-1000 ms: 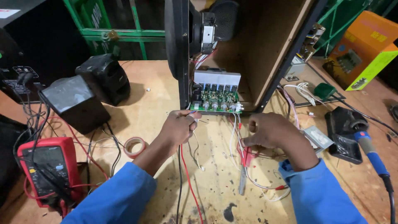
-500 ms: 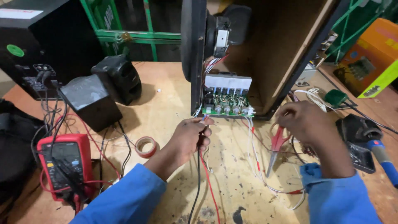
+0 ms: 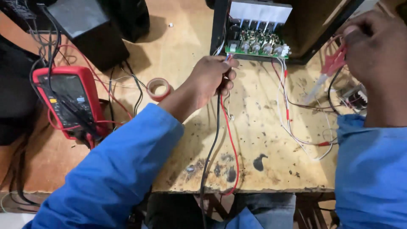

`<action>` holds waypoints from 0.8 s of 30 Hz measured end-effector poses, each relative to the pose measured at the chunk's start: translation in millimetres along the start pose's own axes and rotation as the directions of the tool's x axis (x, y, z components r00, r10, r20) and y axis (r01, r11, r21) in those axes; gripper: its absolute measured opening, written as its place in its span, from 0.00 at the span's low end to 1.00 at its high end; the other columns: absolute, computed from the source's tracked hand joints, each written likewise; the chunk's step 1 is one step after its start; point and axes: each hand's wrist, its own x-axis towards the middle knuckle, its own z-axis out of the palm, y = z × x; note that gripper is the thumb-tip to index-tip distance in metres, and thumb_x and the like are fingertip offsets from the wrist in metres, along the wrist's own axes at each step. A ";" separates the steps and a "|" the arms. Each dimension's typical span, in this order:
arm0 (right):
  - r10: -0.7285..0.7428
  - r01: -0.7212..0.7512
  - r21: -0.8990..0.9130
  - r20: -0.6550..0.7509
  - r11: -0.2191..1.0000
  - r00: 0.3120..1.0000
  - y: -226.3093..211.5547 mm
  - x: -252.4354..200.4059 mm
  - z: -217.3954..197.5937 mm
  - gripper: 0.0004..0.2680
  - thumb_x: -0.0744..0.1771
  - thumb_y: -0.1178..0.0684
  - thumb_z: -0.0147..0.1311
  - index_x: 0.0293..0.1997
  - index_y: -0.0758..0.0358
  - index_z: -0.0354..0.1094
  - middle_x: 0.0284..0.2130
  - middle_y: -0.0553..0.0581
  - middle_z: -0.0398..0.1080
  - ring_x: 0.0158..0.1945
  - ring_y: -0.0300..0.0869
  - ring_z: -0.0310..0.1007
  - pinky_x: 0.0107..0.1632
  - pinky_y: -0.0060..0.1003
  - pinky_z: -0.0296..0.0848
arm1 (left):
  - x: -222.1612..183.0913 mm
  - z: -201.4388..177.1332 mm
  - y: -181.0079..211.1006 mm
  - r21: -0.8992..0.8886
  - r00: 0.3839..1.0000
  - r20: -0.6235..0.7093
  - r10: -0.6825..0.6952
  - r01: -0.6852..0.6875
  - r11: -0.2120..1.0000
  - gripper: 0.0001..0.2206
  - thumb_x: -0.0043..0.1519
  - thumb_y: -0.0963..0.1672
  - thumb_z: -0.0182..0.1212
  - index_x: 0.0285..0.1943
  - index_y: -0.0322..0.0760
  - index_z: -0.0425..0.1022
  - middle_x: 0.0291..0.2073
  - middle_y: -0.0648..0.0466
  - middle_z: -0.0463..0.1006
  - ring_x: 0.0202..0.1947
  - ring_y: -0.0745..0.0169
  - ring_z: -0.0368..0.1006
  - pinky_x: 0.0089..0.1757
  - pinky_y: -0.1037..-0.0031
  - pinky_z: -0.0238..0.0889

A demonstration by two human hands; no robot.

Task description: Applying electrical tape to wire splices inside a speaker housing to provide insulation.

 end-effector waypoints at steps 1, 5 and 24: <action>0.002 -0.002 -0.001 0.001 1.000 1.000 6.5 -0.2 2.1 0.07 0.80 0.69 0.51 0.52 0.74 0.78 0.42 0.67 0.74 0.41 0.51 0.73 0.35 0.45 0.69 | 1.9 -0.9 -0.6 0.000 1.000 0.001 -0.003 0.003 1.000 0.14 0.69 0.39 0.38 0.30 0.43 0.66 0.22 0.55 0.66 0.19 0.64 0.58 0.23 0.73 0.48; -0.169 0.175 0.072 -0.074 0.982 0.983 32.6 2.2 14.7 0.09 0.83 0.70 0.39 0.56 0.78 0.70 0.47 0.72 0.70 0.49 0.55 0.69 0.50 0.48 0.67 | -3.4 0.5 6.4 0.029 1.000 0.003 0.028 -0.028 0.999 0.12 0.70 0.39 0.41 0.35 0.37 0.69 0.23 0.52 0.66 0.18 0.63 0.57 0.22 0.72 0.49; -0.244 0.316 0.260 -0.276 0.912 0.930 -133.9 34.0 47.3 0.12 0.73 0.50 0.38 0.43 0.60 0.71 0.38 0.55 0.74 0.42 0.45 0.72 0.44 0.40 0.65 | 0.4 -0.3 -0.1 0.141 0.999 0.021 0.048 -0.050 0.989 0.10 0.60 0.37 0.40 0.27 0.42 0.62 0.22 0.52 0.67 0.14 0.63 0.56 0.20 0.73 0.49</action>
